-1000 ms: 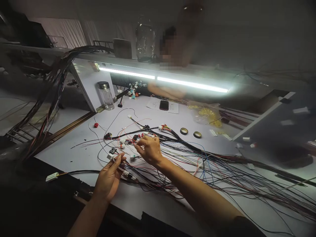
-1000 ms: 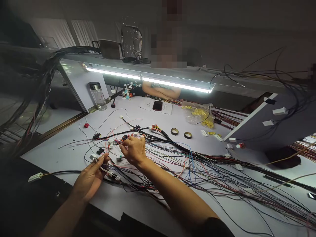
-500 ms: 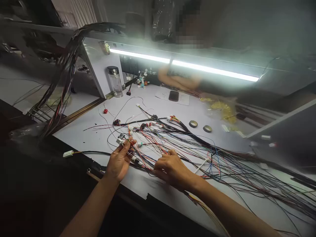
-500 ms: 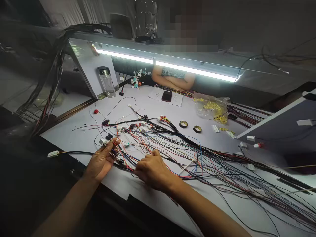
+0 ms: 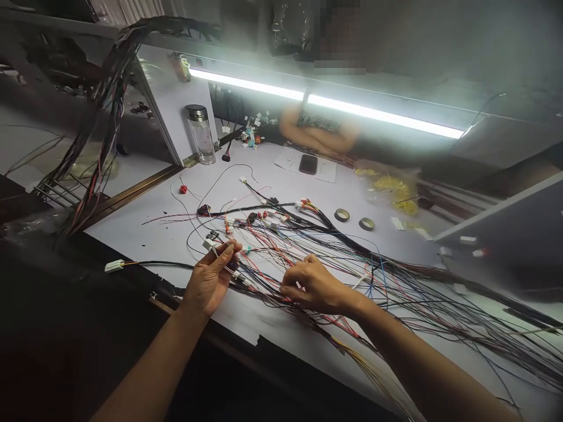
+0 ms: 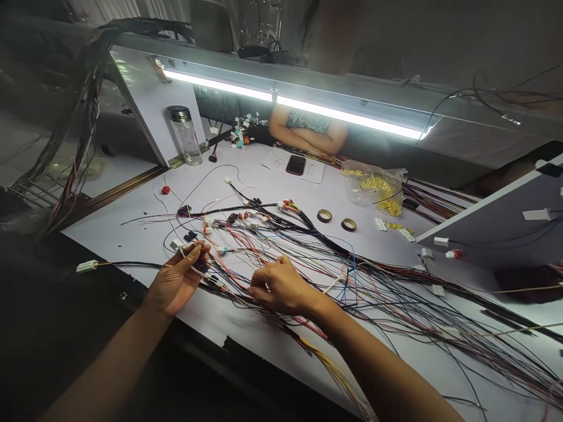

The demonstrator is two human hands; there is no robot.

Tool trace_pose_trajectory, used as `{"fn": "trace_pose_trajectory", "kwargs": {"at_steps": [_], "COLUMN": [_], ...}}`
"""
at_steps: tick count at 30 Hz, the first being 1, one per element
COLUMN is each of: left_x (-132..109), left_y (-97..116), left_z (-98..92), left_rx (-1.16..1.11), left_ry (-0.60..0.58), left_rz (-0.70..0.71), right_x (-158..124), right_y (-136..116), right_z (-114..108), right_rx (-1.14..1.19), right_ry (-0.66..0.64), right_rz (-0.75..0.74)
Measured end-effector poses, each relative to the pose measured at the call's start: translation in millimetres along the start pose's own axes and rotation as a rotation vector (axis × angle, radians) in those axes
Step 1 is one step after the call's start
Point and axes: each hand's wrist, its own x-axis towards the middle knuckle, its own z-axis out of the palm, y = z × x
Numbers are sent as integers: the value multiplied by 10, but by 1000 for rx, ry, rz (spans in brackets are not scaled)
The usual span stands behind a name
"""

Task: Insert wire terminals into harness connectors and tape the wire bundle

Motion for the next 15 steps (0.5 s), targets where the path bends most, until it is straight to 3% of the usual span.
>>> {"fn": "trace_pose_trajectory", "kwargs": {"at_steps": [3,9,12,15], "left_x": [9,-49,-92,-129], "left_y": [-18,-22,-7,18], "left_z": [39,117,137,132], "left_rx": [-16,7,11,2], "left_ry": [61,82,89,77], "left_rz": [25,54,52,45], "right_x": [19,403,629,732], "right_y": [-97,-536,-652,-676], "right_z": [-44,125,235,258], "right_rx": [-52,65,266,611], "right_ry": [107,553,529,454], "right_rz": [-22,71,143,154]}}
